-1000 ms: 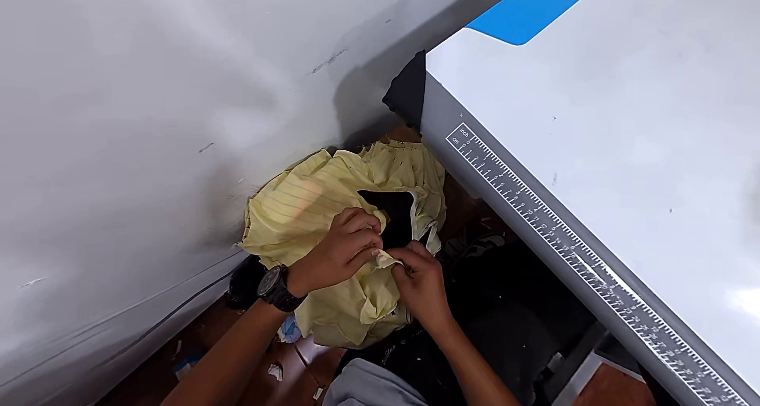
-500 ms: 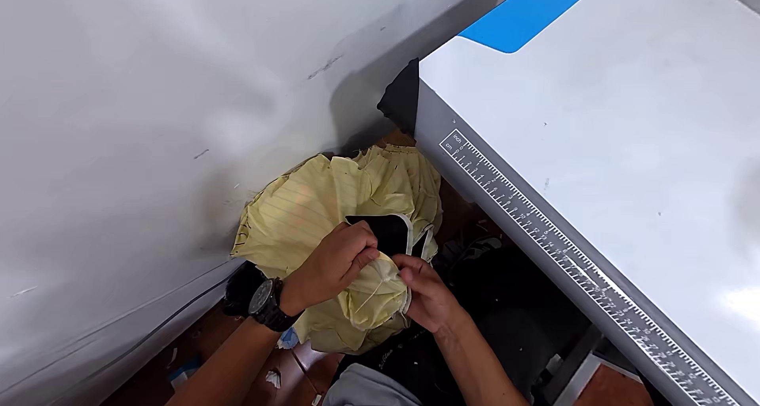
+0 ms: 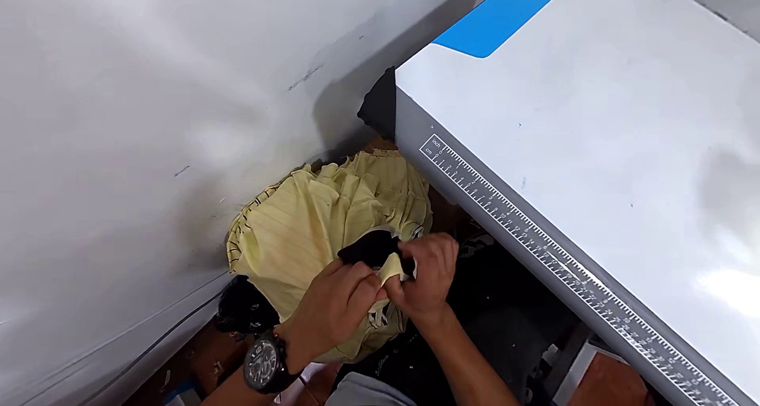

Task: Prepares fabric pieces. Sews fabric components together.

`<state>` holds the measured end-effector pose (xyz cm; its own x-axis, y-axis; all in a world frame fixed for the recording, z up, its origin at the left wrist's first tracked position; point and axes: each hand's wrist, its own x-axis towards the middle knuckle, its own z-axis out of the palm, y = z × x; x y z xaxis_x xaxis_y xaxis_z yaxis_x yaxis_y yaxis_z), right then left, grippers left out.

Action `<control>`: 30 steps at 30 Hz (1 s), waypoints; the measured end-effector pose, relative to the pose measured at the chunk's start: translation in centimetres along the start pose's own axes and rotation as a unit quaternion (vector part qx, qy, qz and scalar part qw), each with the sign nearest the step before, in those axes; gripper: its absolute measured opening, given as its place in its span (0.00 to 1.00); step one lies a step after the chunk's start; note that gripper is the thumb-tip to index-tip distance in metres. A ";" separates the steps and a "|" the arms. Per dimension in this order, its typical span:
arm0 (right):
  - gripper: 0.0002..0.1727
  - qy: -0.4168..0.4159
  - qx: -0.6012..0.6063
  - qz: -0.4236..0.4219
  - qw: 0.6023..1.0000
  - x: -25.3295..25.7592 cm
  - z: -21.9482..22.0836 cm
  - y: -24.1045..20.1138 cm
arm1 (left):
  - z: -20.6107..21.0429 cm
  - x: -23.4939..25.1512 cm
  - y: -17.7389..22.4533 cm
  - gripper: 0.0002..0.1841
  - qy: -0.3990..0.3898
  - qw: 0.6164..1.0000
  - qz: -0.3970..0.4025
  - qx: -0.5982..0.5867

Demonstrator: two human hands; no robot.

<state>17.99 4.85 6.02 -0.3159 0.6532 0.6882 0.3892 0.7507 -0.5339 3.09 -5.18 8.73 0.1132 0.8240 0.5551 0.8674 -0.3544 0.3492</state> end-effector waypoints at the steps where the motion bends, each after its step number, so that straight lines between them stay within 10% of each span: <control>1: 0.15 -0.072 0.068 0.037 0.994 0.0 -0.3 0.1 | -0.1 0.0 -0.3 0.14 -0.005 1.000 0.001 -0.005; 6: 0.20 -0.570 0.409 0.191 0.686 4.2 -2.7 2.0 | -1.7 0.6 -2.7 0.14 -0.041 0.997 0.046 -0.054; 13: 0.09 -0.491 0.183 -0.086 0.847 8.5 -6.7 0.6 | -4.7 0.6 -3.5 0.20 -0.075 0.984 -0.036 -0.156; 16: 0.12 -0.520 0.283 0.027 0.805 7.9 -4.4 1.0 | -4.9 0.9 -3.1 0.19 -0.084 0.982 -0.013 -0.169; 22: 0.27 -0.683 0.381 0.164 0.601 9.0 -1.4 0.9 | -5.8 1.9 -2.2 0.19 -0.088 0.988 0.058 -0.110; 24: 0.19 -0.681 0.364 0.100 0.627 8.9 -2.2 1.4 | -6.6 1.5 -2.6 0.20 -0.086 0.991 0.051 -0.093; 30: 0.10 -0.409 0.229 -0.041 0.882 7.5 -8.2 0.6 | -6.9 0.9 -3.3 0.34 -0.149 0.972 -0.071 -0.166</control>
<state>22.96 9.35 14.90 -0.9185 0.3074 0.2485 0.0051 0.6378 -0.7702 -3.02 -6.31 13.24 0.1824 0.9487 0.2581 0.6857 -0.3109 0.6582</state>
